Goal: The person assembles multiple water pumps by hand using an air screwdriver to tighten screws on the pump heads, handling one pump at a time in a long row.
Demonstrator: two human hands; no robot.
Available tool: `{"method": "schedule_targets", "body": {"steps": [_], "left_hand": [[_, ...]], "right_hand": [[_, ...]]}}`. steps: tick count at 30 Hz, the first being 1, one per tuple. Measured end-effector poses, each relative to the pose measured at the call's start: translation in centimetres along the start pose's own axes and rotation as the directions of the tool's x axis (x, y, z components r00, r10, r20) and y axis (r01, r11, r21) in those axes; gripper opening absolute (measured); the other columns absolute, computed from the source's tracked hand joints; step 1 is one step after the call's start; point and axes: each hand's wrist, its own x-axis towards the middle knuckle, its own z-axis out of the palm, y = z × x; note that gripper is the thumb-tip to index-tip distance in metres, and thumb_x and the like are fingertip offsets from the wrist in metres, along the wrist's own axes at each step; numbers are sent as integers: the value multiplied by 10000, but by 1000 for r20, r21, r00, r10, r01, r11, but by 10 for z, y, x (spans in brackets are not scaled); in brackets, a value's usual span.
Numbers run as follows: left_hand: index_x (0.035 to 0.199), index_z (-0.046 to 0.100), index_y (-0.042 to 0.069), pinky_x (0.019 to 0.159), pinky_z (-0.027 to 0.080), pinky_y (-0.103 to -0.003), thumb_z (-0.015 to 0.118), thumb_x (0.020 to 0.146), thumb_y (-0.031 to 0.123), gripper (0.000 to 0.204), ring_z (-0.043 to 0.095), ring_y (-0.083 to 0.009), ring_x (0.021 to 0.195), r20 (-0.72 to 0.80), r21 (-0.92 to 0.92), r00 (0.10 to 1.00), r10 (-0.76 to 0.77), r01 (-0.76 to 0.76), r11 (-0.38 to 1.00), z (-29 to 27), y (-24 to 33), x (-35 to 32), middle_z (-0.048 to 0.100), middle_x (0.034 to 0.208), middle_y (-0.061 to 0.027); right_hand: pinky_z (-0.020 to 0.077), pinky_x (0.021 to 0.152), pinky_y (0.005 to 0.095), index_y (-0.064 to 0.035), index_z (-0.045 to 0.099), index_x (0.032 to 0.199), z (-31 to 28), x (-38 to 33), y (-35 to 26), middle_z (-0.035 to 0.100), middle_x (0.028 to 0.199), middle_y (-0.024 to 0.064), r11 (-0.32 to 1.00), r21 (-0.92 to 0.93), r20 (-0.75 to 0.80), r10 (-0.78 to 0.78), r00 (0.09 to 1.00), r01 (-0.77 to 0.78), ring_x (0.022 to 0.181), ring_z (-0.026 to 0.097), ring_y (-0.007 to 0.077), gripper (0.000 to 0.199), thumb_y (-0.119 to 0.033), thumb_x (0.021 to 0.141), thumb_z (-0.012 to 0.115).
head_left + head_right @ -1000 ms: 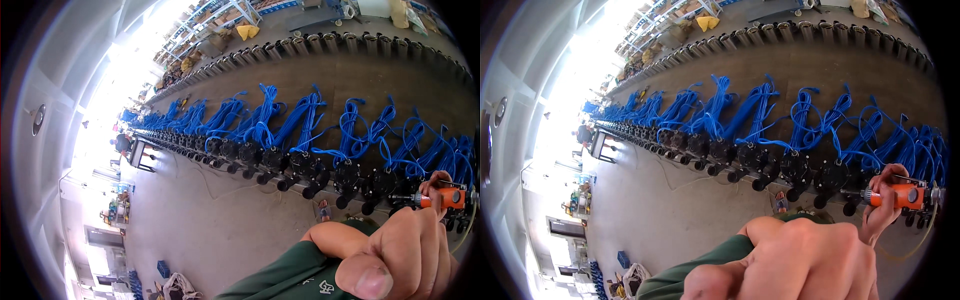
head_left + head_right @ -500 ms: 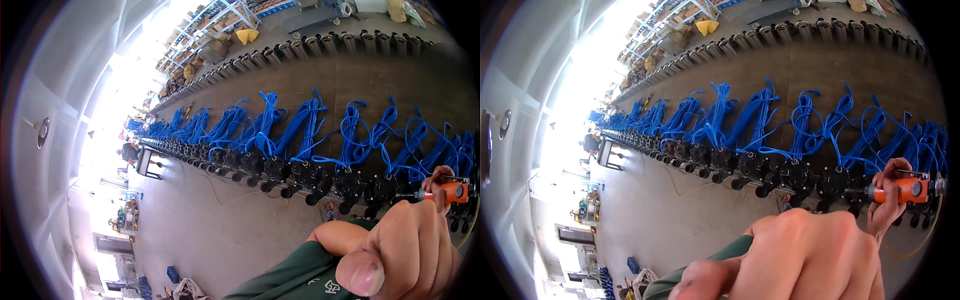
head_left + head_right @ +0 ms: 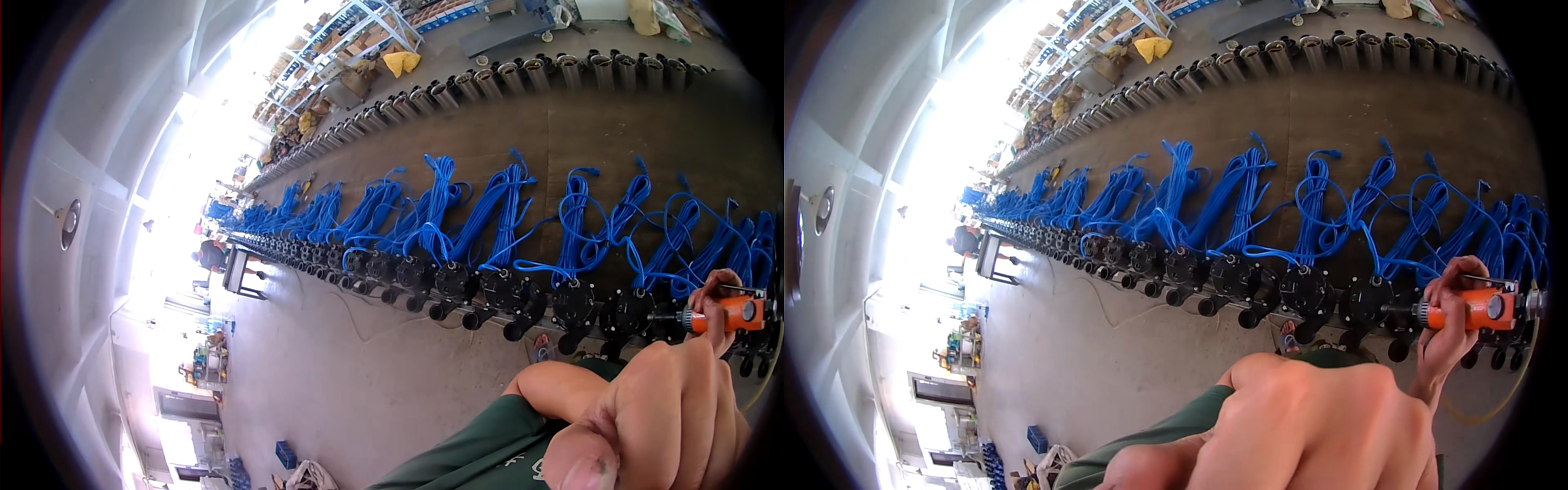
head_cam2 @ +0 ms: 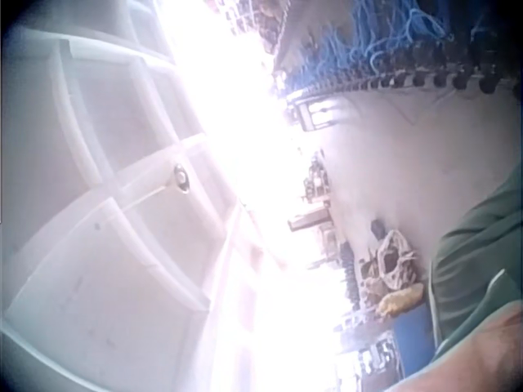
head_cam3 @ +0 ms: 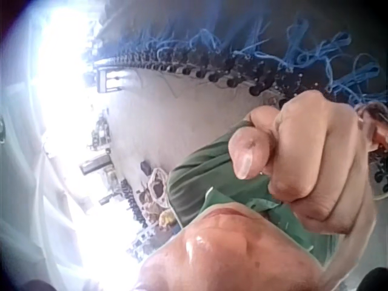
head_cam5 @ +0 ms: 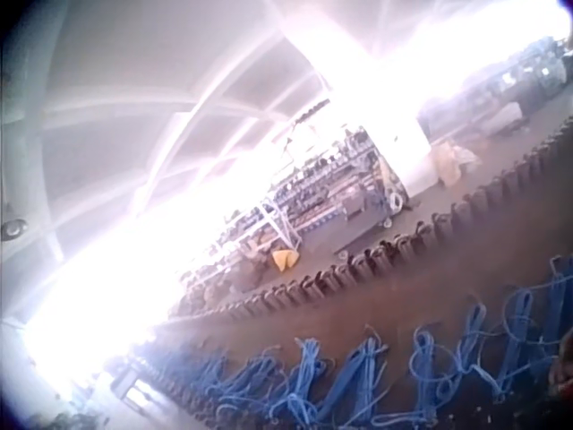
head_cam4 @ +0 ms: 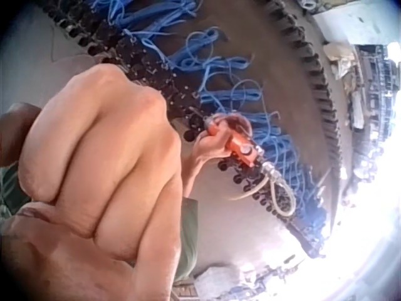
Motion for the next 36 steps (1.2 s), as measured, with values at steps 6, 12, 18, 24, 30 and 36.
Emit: {"method": "schedule_targets", "body": {"steps": [6, 12, 18, 24, 30, 36], "left_hand": [[465, 403, 190, 412, 446, -255, 427, 1050, 374, 614, 293, -93, 320, -5, 7, 999, 33, -33, 999, -7, 6, 1, 335, 368, 59], [485, 436, 172, 447, 471, -265, 466, 1011, 324, 547, 326, -91, 349, -190, -81, 967, 167, -185, 979, -35, 33, -11, 372, 398, 47], [525, 571, 38, 662, 579, -319, 508, 788, -75, 292, 422, -102, 351, -129, -385, 893, 430, -445, 808, -16, 103, -46, 489, 423, -37], [784, 536, 54, 701, 538, -362, 552, 851, 57, 69, 490, -146, 647, 276, -167, 915, 296, -257, 952, -31, 145, -53, 533, 693, -103], [740, 545, 28, 634, 499, -347, 573, 872, 91, 149, 507, -147, 604, 197, -74, 947, 253, -242, 967, -42, 150, -68, 540, 659, -90], [695, 553, 1, 567, 459, -333, 595, 893, 124, 237, 524, -148, 561, -244, 356, 968, 55, 37, 934, -125, 136, -131, 547, 626, -78]], "right_hand": [[473, 700, 274, -32, 567, 1160, 32, -5, -3, 580, 967, 63, 994, -73, -70, 77, 995, -82, 755, 541, 115, 378, -36, 782, 592], [509, 796, 282, -24, 580, 1092, 36, -9, 3, 637, 982, 77, 992, -119, 43, 55, 998, -50, 859, 612, 148, 274, -24, 828, 654], [520, 644, 246, 16, 566, 1079, 46, -17, 8, 648, 922, 97, 987, -125, 165, 118, 979, -97, 718, 609, 103, 276, 64, 811, 609], [499, 668, 242, -6, 554, 1118, 52, -26, 36, 644, 965, 82, 967, -249, 301, 126, 945, -50, 750, 587, 88, 310, 52, 817, 600], [504, 723, 252, -2, 569, 1120, 46, -27, 48, 650, 998, 83, 957, -290, 338, 132, 932, -31, 785, 595, 95, 274, -16, 851, 619], [508, 843, 415, 36, 525, 1132, 39, -33, 53, 605, 968, 175, 975, -223, 430, 76, 900, 25, 878, 610, 251, 385, -113, 795, 636]]}}
